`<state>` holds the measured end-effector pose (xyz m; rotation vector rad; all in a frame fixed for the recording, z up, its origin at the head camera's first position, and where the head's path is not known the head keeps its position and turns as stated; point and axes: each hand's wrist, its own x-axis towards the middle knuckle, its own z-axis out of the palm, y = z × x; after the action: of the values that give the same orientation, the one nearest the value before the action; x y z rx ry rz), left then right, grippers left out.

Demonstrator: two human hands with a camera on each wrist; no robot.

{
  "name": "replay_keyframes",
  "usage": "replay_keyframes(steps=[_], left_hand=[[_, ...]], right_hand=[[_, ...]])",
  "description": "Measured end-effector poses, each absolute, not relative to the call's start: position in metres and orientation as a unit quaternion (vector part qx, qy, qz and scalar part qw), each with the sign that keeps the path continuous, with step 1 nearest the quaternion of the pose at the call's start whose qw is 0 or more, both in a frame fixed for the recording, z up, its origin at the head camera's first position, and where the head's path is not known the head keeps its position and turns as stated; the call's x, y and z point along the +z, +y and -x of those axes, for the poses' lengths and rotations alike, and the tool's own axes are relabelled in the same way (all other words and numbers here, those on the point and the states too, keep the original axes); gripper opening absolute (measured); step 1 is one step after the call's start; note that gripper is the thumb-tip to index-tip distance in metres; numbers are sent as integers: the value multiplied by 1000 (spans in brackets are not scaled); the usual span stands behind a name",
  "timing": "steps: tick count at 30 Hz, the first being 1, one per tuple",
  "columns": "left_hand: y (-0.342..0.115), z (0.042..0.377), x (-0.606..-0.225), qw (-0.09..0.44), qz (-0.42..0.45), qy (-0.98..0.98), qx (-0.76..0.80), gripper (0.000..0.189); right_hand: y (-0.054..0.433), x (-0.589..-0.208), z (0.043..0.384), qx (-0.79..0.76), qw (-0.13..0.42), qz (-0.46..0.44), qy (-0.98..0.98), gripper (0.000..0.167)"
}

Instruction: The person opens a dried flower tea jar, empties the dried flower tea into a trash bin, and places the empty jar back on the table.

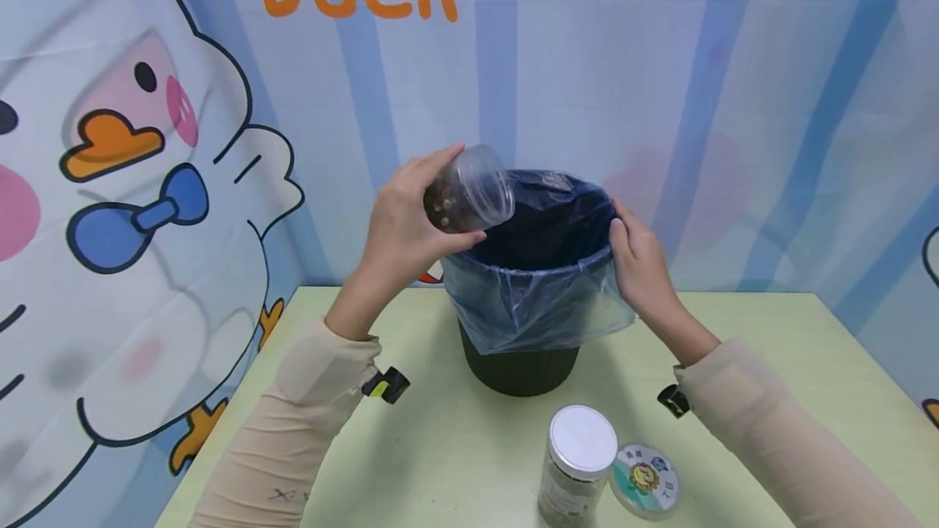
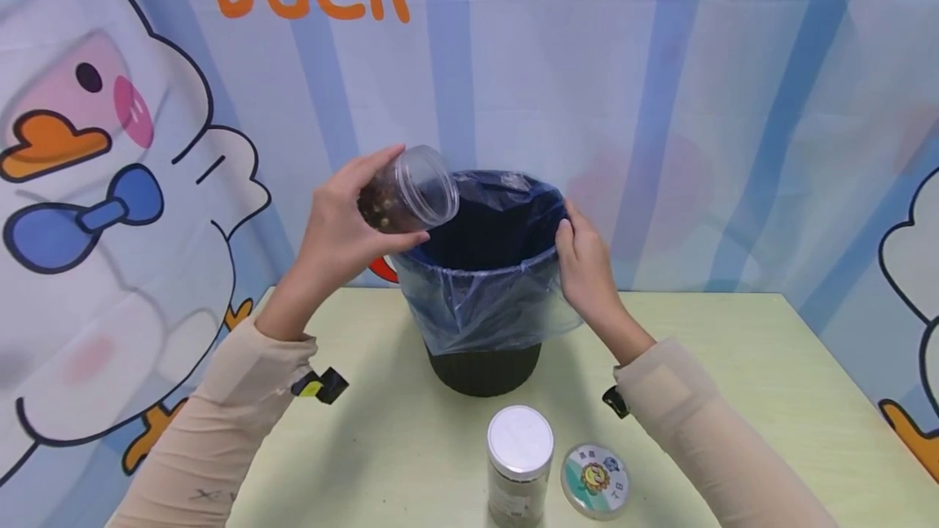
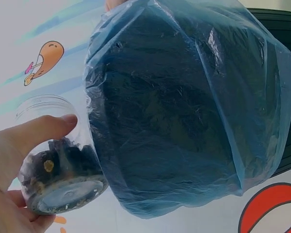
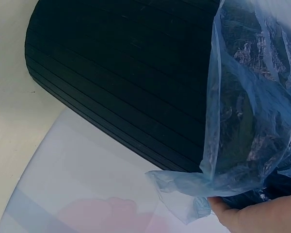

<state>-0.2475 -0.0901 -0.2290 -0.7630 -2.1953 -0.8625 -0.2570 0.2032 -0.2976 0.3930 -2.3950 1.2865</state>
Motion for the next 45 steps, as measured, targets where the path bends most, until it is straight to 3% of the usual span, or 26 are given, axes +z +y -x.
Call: replay_keyframes(steps=[14,45], left_hand=[[-91,253,-231,319,283,-853,-300,91],[-84,266,-237,372,343,-827,-244,83]], right_hand=[[203,-298,258,459,202,-140,-854,51],[203,-299,257,466,195,-134,-852,52]])
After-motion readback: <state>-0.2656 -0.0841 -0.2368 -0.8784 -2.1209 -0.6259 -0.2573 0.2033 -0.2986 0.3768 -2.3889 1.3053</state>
